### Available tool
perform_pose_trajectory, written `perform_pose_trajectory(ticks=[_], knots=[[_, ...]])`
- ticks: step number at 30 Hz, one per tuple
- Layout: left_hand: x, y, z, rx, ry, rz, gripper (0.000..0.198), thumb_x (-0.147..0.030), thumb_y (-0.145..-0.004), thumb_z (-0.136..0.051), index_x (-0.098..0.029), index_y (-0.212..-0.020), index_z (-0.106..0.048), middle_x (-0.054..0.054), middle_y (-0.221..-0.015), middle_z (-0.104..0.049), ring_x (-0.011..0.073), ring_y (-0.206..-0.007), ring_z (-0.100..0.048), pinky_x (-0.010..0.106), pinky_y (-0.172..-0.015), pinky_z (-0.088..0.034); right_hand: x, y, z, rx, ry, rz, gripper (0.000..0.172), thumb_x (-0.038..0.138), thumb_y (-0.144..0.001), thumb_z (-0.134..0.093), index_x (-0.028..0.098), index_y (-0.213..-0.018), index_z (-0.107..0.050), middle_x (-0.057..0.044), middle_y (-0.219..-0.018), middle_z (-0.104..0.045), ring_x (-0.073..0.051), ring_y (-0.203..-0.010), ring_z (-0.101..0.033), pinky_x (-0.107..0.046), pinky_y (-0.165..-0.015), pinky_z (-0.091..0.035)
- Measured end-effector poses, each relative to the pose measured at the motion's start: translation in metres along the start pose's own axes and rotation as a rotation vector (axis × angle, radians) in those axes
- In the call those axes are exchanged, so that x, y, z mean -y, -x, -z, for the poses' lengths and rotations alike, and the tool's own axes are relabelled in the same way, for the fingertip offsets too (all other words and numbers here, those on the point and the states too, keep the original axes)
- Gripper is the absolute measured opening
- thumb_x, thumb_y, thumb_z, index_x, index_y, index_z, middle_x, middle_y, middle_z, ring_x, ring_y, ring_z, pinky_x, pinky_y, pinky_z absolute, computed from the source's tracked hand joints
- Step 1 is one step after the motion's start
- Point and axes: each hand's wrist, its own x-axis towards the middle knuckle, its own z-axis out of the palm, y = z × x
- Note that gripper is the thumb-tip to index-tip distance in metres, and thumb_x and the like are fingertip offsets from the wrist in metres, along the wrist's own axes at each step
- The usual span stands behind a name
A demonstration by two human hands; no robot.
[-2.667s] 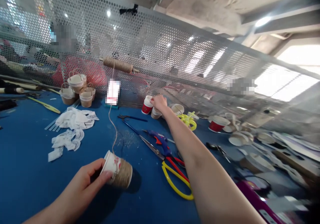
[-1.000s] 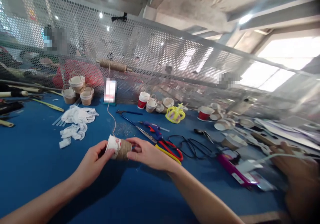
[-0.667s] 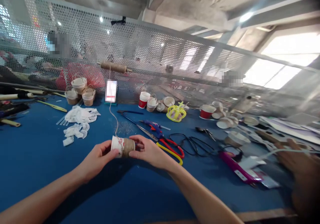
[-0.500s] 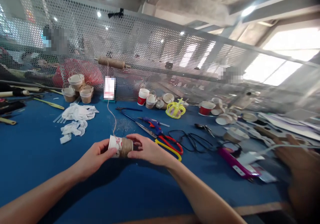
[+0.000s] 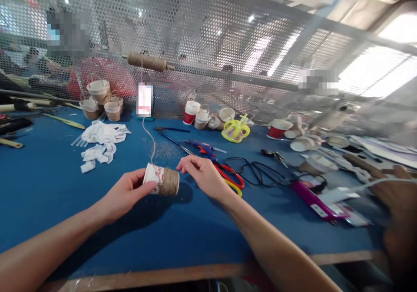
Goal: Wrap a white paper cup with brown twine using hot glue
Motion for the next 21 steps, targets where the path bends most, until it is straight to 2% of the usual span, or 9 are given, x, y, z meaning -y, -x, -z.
perform_pose_trajectory(ticks=[4, 7, 9, 12, 15, 21], knots=[[-0.001, 0.001, -0.002, 0.084, -0.118, -0.054, 0.033, -0.032, -0.078, -0.052, -0.012, -0.103, -0.059, 0.007, -0.095, -0.067, 0.0208, -0.090, -0.058, 0.030, -0.081, -0.044, 0.008, -0.001, -0.004, 0.138, 0.003, 0.030, 0.027, 0.035, -0.082, -0.045, 0.014, -0.090, -0.061, -0.007, -0.092, -0.064, -0.016, -0.085, -0.057, -0.030, -0.076, -0.043], [-0.004, 0.006, -0.005, 0.174, -0.319, -0.134, 0.027, -0.031, -0.081, -0.047, -0.011, -0.094, -0.061, 0.006, -0.088, -0.065, 0.0198, -0.084, -0.057, 0.028, -0.076, -0.044, 0.015, 0.000, -0.009, 0.308, -0.001, 0.052, 0.032, 0.037, -0.082, -0.044, 0.013, -0.095, -0.061, -0.008, -0.098, -0.064, -0.017, -0.090, -0.057, -0.031, -0.080, -0.043], [-0.005, 0.010, -0.007, 0.205, -0.446, -0.178, 0.026, -0.030, -0.082, -0.044, -0.011, -0.089, -0.062, 0.005, -0.083, -0.064, 0.0178, -0.077, -0.055, 0.027, -0.071, -0.043, 0.017, 0.001, -0.014, 0.342, -0.043, 0.028, 0.033, 0.037, -0.080, -0.048, 0.012, -0.097, -0.060, -0.009, -0.098, -0.064, -0.017, -0.089, -0.058, -0.032, -0.080, -0.043], [-0.006, 0.013, -0.009, 0.216, -0.546, -0.203, 0.027, -0.030, -0.083, -0.042, -0.011, -0.085, -0.061, 0.004, -0.077, -0.062, 0.0155, -0.069, -0.052, 0.025, -0.065, -0.042, 0.018, 0.005, -0.020, 0.248, -0.153, -0.034, 0.030, 0.034, -0.073, -0.058, 0.012, -0.093, -0.059, -0.009, -0.097, -0.063, -0.016, -0.085, -0.058, -0.031, -0.078, -0.045], [-0.006, 0.013, -0.008, 0.201, -0.537, -0.176, 0.028, -0.032, -0.083, -0.042, -0.010, -0.083, -0.061, 0.004, -0.076, -0.061, 0.0152, -0.068, -0.051, 0.025, -0.063, -0.041, 0.018, 0.008, -0.022, 0.164, -0.245, -0.051, 0.015, 0.028, -0.071, -0.060, 0.014, -0.076, -0.057, -0.007, -0.094, -0.062, -0.013, -0.078, -0.057, -0.028, -0.073, -0.045], [-0.008, 0.009, -0.007, 0.143, -0.214, -0.061, 0.026, -0.032, -0.079, -0.049, -0.011, -0.090, -0.059, 0.004, -0.082, -0.062, 0.0154, -0.073, -0.054, 0.025, -0.068, -0.043, 0.017, 0.009, -0.016, 0.048, -0.276, -0.016, 0.016, 0.032, -0.072, -0.060, 0.016, -0.073, -0.055, -0.001, -0.075, -0.058, -0.010, -0.067, -0.053, -0.026, -0.067, -0.043]])
